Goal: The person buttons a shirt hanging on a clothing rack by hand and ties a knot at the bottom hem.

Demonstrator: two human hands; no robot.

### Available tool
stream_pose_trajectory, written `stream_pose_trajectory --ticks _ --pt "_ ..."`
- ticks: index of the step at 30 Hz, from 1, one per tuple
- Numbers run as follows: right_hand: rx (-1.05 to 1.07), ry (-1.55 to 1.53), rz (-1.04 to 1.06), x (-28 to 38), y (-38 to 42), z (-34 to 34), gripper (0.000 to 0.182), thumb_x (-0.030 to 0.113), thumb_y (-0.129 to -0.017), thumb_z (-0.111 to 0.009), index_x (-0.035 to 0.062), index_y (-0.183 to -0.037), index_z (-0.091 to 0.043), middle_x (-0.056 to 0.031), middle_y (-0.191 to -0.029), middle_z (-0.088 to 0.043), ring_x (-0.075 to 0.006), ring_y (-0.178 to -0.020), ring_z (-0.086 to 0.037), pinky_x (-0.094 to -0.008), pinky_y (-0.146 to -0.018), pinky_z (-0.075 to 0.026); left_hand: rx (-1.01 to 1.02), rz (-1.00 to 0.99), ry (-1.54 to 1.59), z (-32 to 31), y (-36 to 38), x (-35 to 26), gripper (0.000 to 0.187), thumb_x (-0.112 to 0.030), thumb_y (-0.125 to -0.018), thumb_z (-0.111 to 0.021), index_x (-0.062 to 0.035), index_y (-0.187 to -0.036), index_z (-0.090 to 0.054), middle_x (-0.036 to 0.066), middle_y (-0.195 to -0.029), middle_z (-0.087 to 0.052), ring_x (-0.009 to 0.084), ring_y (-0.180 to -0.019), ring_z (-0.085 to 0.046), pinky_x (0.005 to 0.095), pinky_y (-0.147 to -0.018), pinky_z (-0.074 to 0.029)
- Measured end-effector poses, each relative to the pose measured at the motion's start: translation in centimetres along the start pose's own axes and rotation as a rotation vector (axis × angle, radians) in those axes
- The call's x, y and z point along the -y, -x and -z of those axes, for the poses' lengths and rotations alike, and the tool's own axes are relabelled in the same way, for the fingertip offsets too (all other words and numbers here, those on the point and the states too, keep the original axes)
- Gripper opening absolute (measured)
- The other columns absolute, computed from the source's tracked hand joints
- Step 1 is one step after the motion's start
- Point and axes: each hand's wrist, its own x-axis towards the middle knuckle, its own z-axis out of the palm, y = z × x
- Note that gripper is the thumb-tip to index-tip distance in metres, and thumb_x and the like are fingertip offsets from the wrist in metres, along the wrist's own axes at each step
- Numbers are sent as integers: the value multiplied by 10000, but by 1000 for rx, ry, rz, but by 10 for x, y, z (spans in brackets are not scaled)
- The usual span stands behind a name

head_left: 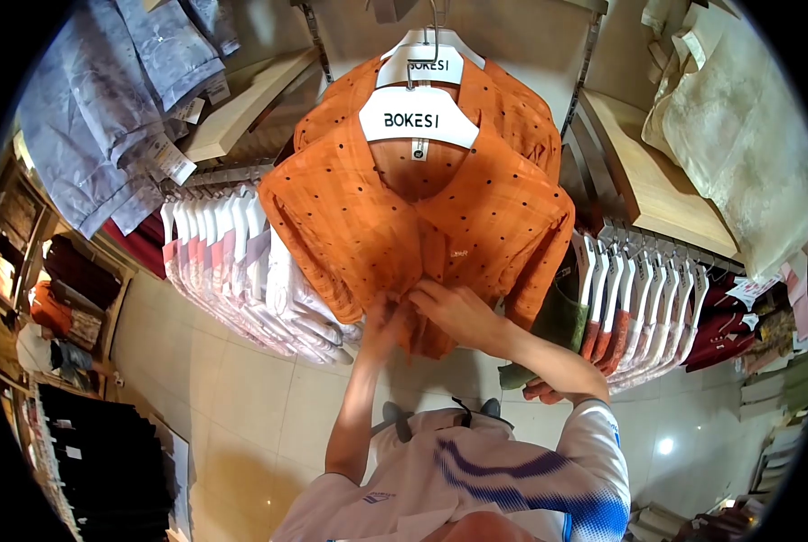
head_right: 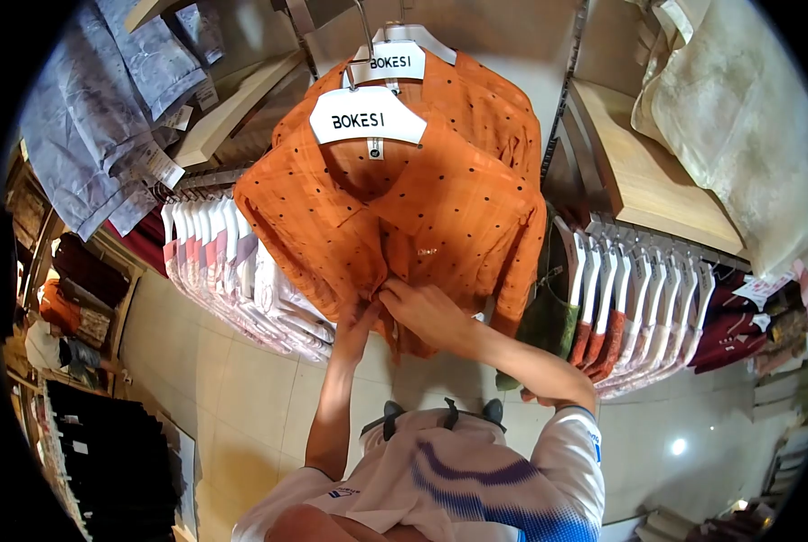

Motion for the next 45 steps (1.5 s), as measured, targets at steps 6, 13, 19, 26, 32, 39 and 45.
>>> stream_pose_trajectory --ticks 6,13,19,26,32,39,45 --pt "122 -22 -40 5 1 8 431 -72 -695 -619 -10 -1113 -533 -138 -1111 -561 -357 -856 -646 -415 -657 -551 -6 -19 -28 3 2 0 101 -39 -957 -555 -42 -1058 -557 -13 -962 -577 74 -907 -537 225 -828 -427" --pt "53 -20 39 -2 0 4 283 -8 -725 -623 21 -1006 -602 -93 -1016 -600 -314 -768 -663 -399 -611 -545 -13 -10 -64 5 7 -4 108 -41 -951 -581 -48 -1054 -549 -17 -936 -573 66 -873 -532 216 -769 -433" --pt "9 55 29 4 -1 10 218 62 -736 -633 65 -953 -623 -70 -932 -597 -277 -719 -661 -379 -561 -526 -20 24 -101 -3 12 -19 115 -42 -956 -581 -46 -1066 -547 -2 -934 -591 76 -849 -547 226 -755 -448" --pt "-85 72 1 4 -2 6 188 65 -742 -626 66 -927 -594 -72 -870 -569 -273 -691 -651 -378 -543 -513 -4 -45 -132 -2 10 -5 111 -50 -971 -563 -33 -1078 -538 21 -893 -620 93 -829 -585 239 -758 -466" --pt "-37 128 -27 4 -4 13 209 119 -752 -643 67 -951 -611 -74 -885 -589 -271 -693 -672 -372 -545 -519 20 -50 -120 -12 7 -13 78 -57 -986 -524 -46 -1063 -509 4 -784 -563 76 -716 -549 226 -650 -443" --pt "-22 192 -24 -2 -7 7 190 134 -767 -633 92 -952 -616 -52 -878 -589 -236 -687 -677 -345 -526 -505 8 -66 -162 -9 2 -12 74 -59 -992 -524 -31 -1056 -501 6 -766 -554 77 -700 -537 222 -639 -435" --pt "-84 241 -7 -6 -11 2 156 137 -735 -645 124 -886 -607 -18 -853 -567 -197 -641 -656 -329 -478 -485 33 -32 -109 -1 -5 -5 108 -30 -984 -524 -32 -1091 -542 -7 -898 -575 66 -790 -510 220 -692 -420"
